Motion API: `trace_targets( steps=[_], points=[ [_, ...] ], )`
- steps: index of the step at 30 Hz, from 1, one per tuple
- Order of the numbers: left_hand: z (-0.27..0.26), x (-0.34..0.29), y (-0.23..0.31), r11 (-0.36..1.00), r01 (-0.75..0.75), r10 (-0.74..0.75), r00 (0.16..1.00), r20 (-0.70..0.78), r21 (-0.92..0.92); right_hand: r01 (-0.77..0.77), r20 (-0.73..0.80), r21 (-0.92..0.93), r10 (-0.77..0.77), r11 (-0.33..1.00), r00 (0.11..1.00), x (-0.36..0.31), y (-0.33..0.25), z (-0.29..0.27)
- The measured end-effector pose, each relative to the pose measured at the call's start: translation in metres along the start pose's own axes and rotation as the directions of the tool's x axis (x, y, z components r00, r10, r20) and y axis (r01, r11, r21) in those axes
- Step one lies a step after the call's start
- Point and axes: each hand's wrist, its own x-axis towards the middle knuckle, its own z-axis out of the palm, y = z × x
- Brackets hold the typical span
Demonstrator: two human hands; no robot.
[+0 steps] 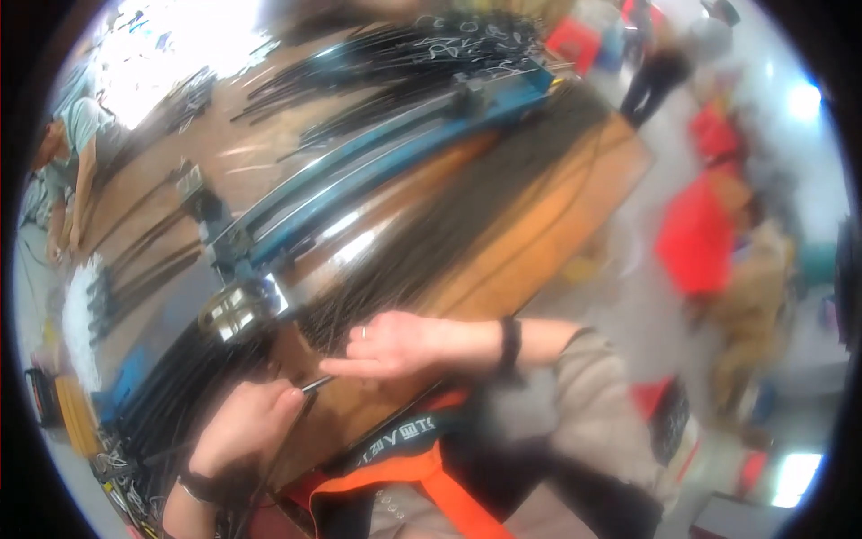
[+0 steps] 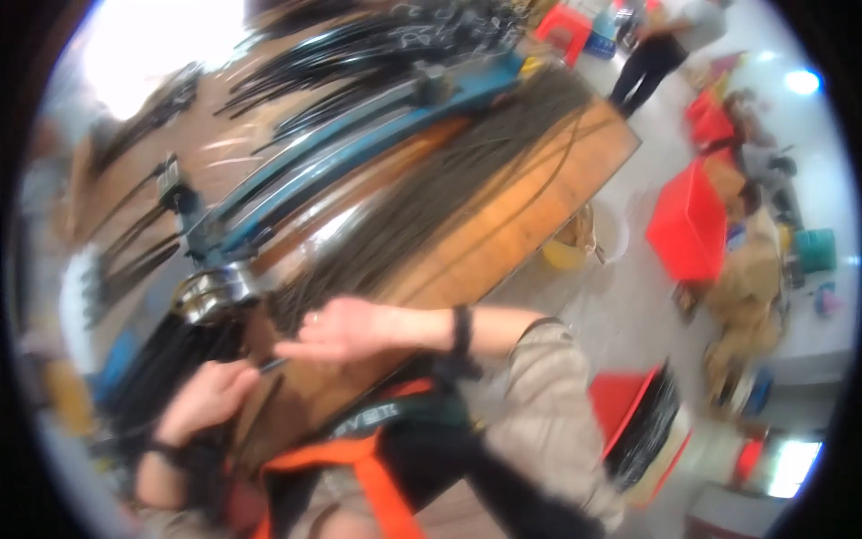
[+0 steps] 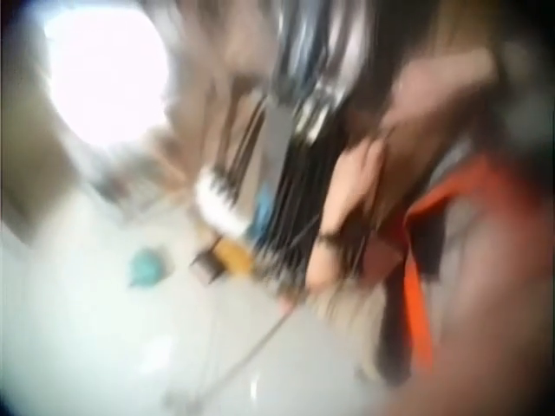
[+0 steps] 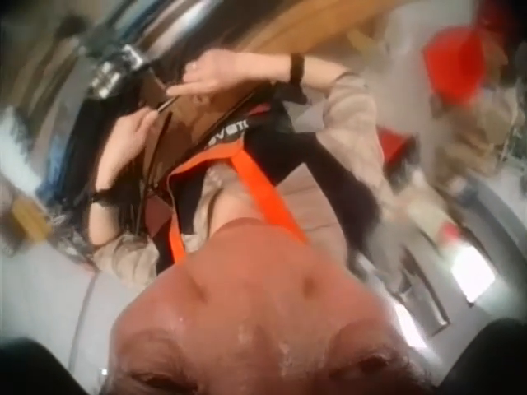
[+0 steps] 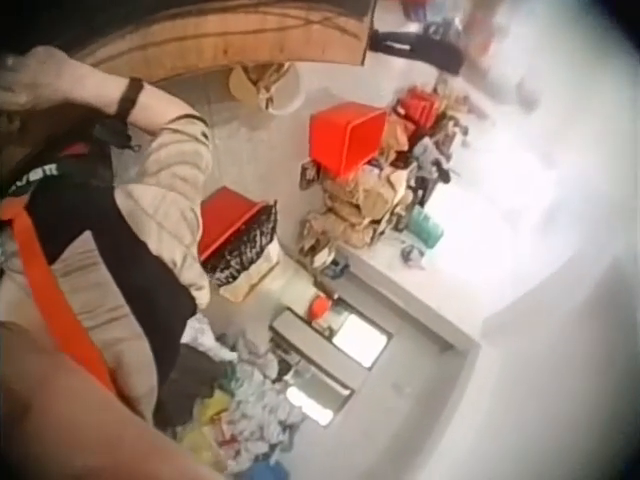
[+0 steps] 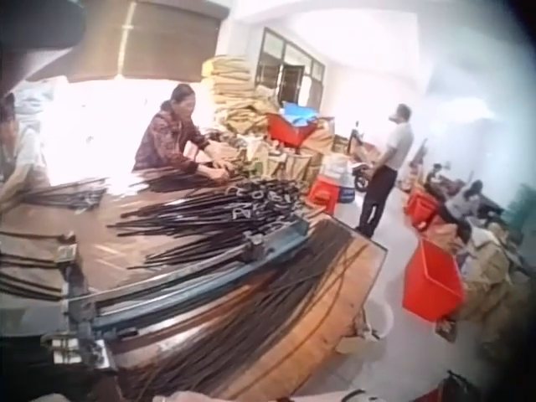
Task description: The person picks up a black rod, places it into a machine, and presses a lever before placing it onto a pile. This process is repeated with several other rods.
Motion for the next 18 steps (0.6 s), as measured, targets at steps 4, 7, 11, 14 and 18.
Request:
trace_targets(
  steps=[4,7,11,14,18],
  points=[
    [0.007,0.03,-0.03,0.917,0.06,0.058,0.958,0.281,-0.395,0.034,-0.117,0.096,-0.023,0.995,0.993,-0.012,0.009,-0.005],
    [0.022,0.036,-0.015,0.99,-0.002,0.014,0.996,0.088,-0.138,-0.089,-0.003,0.124,0.09,0.988,0.996,-0.009,-0.003,-0.001],
    [0.029,0.043,0.013,0.965,-0.059,0.103,0.981,-0.165,0.257,-0.139,-0.101,0.174,0.158,0.975,0.982,0.0,0.014,0.001],
    [-0.006,0.043,0.031,0.863,-0.113,0.311,0.887,-0.341,0.492,-0.217,-0.418,0.125,0.249,0.968,0.874,-0.031,0.072,-0.02],
    [-0.073,0.056,0.04,0.816,-0.158,0.455,0.769,-0.449,0.556,-0.713,-0.365,-0.032,0.656,0.701,0.661,-0.082,0.127,-0.058]
  ],
)
